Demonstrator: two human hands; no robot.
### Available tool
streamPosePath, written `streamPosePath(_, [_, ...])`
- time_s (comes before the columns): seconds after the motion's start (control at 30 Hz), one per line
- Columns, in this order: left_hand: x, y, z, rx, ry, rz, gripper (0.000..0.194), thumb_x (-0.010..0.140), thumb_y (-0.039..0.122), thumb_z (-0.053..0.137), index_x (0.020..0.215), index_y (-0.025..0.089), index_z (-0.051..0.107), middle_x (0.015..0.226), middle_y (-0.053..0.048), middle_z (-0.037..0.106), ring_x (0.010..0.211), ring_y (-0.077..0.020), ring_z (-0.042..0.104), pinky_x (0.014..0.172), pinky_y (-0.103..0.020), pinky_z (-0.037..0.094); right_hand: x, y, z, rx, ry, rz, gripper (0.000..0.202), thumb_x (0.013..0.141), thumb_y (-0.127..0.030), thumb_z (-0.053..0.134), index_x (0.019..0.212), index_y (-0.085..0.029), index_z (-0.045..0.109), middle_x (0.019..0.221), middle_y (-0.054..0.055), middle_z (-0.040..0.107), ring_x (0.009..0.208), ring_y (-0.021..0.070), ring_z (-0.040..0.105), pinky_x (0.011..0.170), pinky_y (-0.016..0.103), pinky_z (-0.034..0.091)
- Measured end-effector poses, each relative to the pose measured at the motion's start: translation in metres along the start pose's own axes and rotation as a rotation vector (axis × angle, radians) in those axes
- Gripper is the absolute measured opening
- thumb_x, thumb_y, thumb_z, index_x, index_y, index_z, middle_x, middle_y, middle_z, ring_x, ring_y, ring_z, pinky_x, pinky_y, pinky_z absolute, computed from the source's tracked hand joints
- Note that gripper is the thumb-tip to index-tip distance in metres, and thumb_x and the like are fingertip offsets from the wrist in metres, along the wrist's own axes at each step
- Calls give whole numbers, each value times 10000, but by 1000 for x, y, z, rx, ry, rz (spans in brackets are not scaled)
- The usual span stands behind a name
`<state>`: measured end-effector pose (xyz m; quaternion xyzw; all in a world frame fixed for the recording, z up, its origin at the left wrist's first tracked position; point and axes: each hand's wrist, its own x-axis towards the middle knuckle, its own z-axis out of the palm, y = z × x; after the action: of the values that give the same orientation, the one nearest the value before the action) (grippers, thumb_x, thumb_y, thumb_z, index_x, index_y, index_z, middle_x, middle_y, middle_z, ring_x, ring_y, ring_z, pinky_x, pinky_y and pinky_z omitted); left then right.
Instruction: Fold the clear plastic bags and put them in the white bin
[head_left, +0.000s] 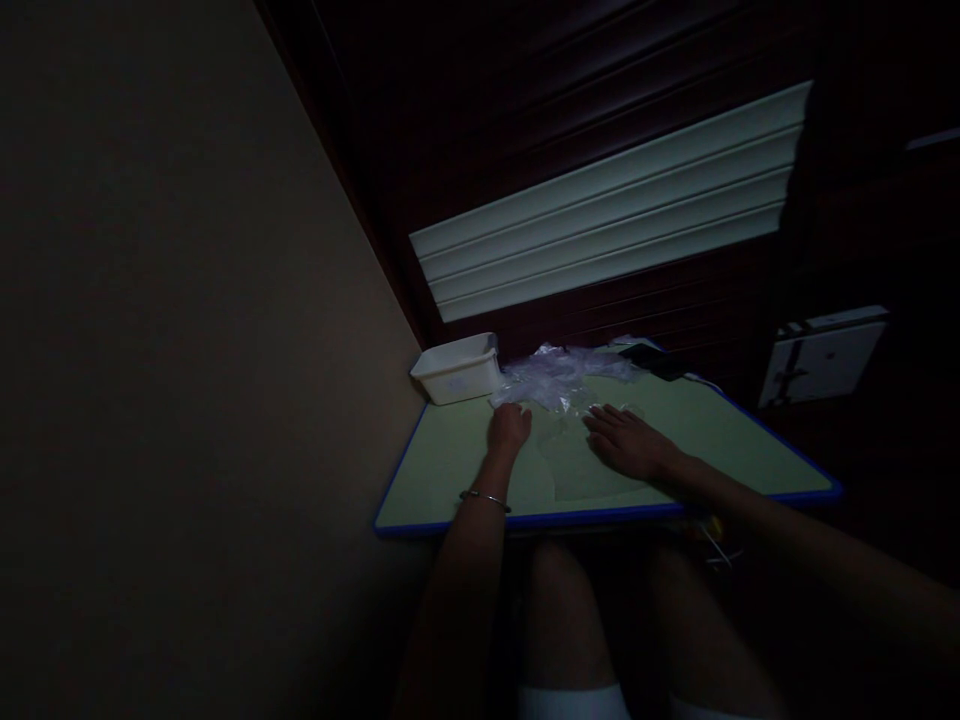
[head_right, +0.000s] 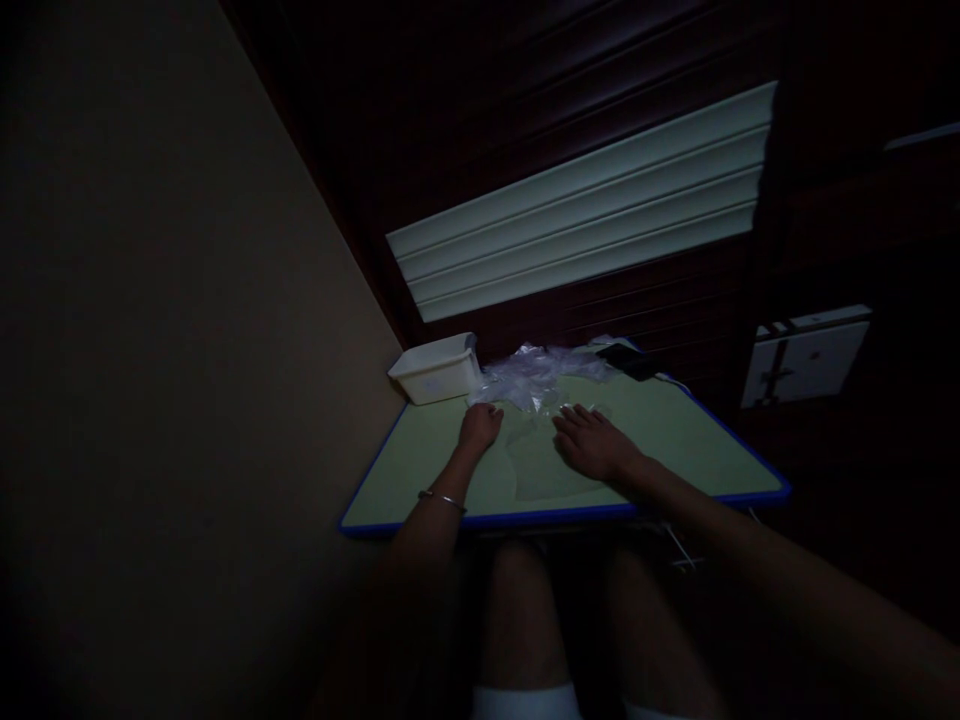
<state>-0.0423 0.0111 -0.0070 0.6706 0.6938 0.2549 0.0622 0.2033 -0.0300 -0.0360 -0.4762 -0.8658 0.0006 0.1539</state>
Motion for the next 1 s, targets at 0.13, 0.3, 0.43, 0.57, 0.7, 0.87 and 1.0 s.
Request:
streamPosePath(0.13, [5, 7, 5, 10, -10, -36, 231, 832, 307, 585, 930, 162, 737, 1048, -148, 707, 1022, -233, 642, 900, -302, 455, 0, 1, 2, -10, 3, 1, 591, 978, -460, 229, 1440, -152, 434, 1521, 142, 372, 1410, 333, 300, 1118, 541, 262])
streamPosePath(0.3, [5, 15, 7, -52, 11, -48, 222, 847, 236, 533, 918, 182, 737, 997, -130, 723, 976, -213, 660, 853, -278, 468, 0, -1, -1, -25, 5, -12, 599, 981, -460, 209, 1437, -144, 435, 1514, 147, 383, 1402, 339, 314, 1105, 545, 280])
streamPosePath(0.43, [3, 17, 5, -135, 38, -13, 213, 847, 222, 527, 911, 167, 723, 1001, -138, 720, 956, -216, 664, 839, -292, 474, 0, -2, -3, -22, 5, -16, 610, 981, -466, 197, 1436, -136, 434, 1511, 157, 386, 1400, 342, 317, 1103, 541, 283])
streamPosePath(0.57, [0, 17, 1, -248, 37, 51, 193, 850, 215, 527, 916, 156, 698, 933, -114, 728, 861, -190, 678, 785, -280, 488, -1, -4, -4, -1, 7, -8, 596, 979, -460, 220, 1437, -143, 432, 1514, 151, 383, 1402, 337, 314, 1104, 545, 278])
streamPosePath(0.7, [-5, 20, 1, -371, 13, 111, 176, 852, 240, 557, 950, 151, 673, 894, -94, 729, 803, -169, 683, 736, -261, 494, -1, -5, -4, 13, 13, -5, 587, 979, -447, 235, 1428, -133, 446, 1504, 162, 395, 1398, 342, 319, 1102, 549, 275])
streamPosePath(0.87, [-13, 23, 2, -507, -34, 165, 299, 928, 374, 472, 1019, 143, 638, 898, -96, 730, 801, -163, 693, 720, -256, 504, 0, -4, -4, -2, 15, -14, 589, 979, -443, 230, 1421, -126, 456, 1497, 169, 405, 1388, 352, 336, 1093, 553, 285])
streamPosePath(1.0, [-20, 23, -1, -568, -79, 186, 490, 970, 489, 314, 1088, 120, 614, 846, -104, 736, 750, -173, 697, 740, -290, 517, 0, -2, -2, 8, 28, -11, 580, 979, -447, 240, 1420, -140, 457, 1496, 160, 408, 1392, 344, 333, 1093, 553, 287])
